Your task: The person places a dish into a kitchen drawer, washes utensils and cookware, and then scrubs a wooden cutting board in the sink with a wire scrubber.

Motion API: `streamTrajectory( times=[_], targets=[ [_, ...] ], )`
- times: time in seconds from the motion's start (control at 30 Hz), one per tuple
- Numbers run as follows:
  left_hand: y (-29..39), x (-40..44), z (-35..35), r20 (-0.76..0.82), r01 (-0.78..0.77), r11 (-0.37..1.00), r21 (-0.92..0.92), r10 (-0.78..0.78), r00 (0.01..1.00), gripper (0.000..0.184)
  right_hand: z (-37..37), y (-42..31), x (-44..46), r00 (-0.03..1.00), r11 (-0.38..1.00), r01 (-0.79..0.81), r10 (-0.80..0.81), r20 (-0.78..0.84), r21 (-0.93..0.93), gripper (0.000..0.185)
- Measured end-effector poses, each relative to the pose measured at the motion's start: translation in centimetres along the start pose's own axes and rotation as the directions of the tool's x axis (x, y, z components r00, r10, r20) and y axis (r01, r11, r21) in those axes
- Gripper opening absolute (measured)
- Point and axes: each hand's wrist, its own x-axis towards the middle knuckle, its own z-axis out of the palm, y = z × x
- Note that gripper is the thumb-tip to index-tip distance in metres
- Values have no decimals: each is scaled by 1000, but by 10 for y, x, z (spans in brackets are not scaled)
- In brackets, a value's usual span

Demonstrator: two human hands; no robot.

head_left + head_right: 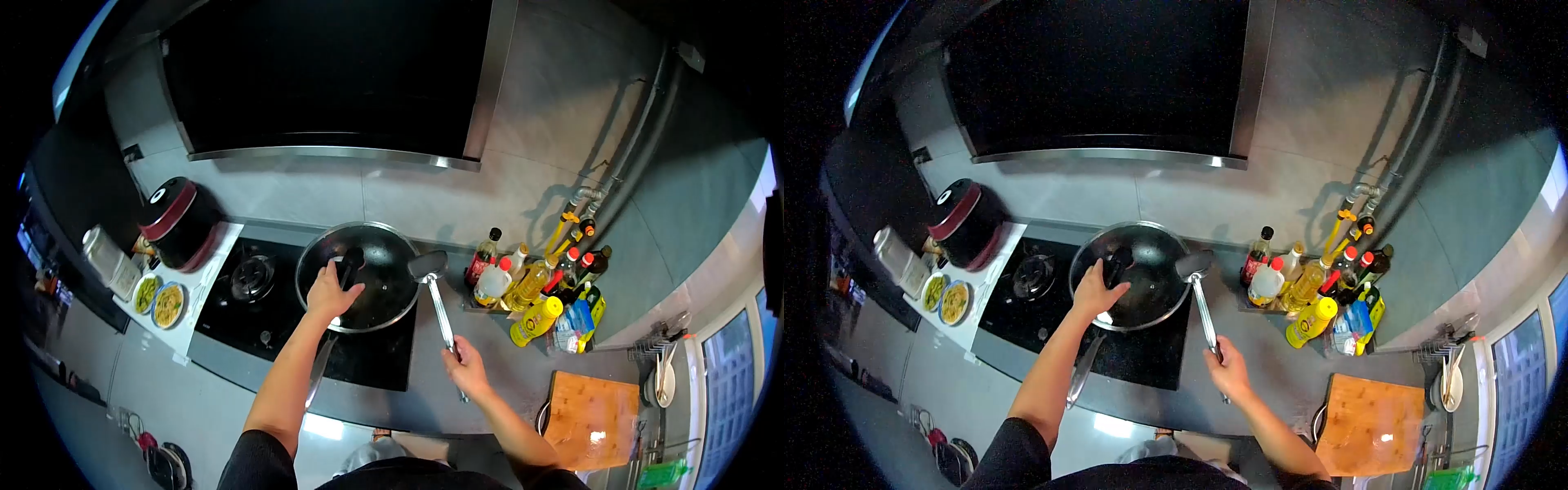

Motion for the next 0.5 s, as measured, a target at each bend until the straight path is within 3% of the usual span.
streamTrajectory(
  times=[0.07, 0.17, 0.27, 0.37, 0.5],
  targets=[
    [2, 23, -3, 253, 117, 992, -47, -101, 962, 79, 5, -4, 4, 1000, 1000, 19, -20, -19, -18, 33],
    [0, 19, -4, 152, 105, 973, -204, -74, 986, 68, 8, -14, 10, 997, 997, 73, -73, -26, 18, 39],
    [-9, 9, -9, 84, 148, 950, -277, -129, 988, 64, 6, -17, 17, 995, 994, 72, -77, -57, -86, 43],
    [-27, 8, -21, 18, 139, 932, -334, -141, 990, 73, 8, -44, 18, 985, 929, 116, -153, -78, -352, 50],
    [-53, 22, -56, -147, 66, 893, -445, -146, 978, 72, 12, -41, 35, 981, 919, 153, -186, -56, -363, 54]
  ],
)
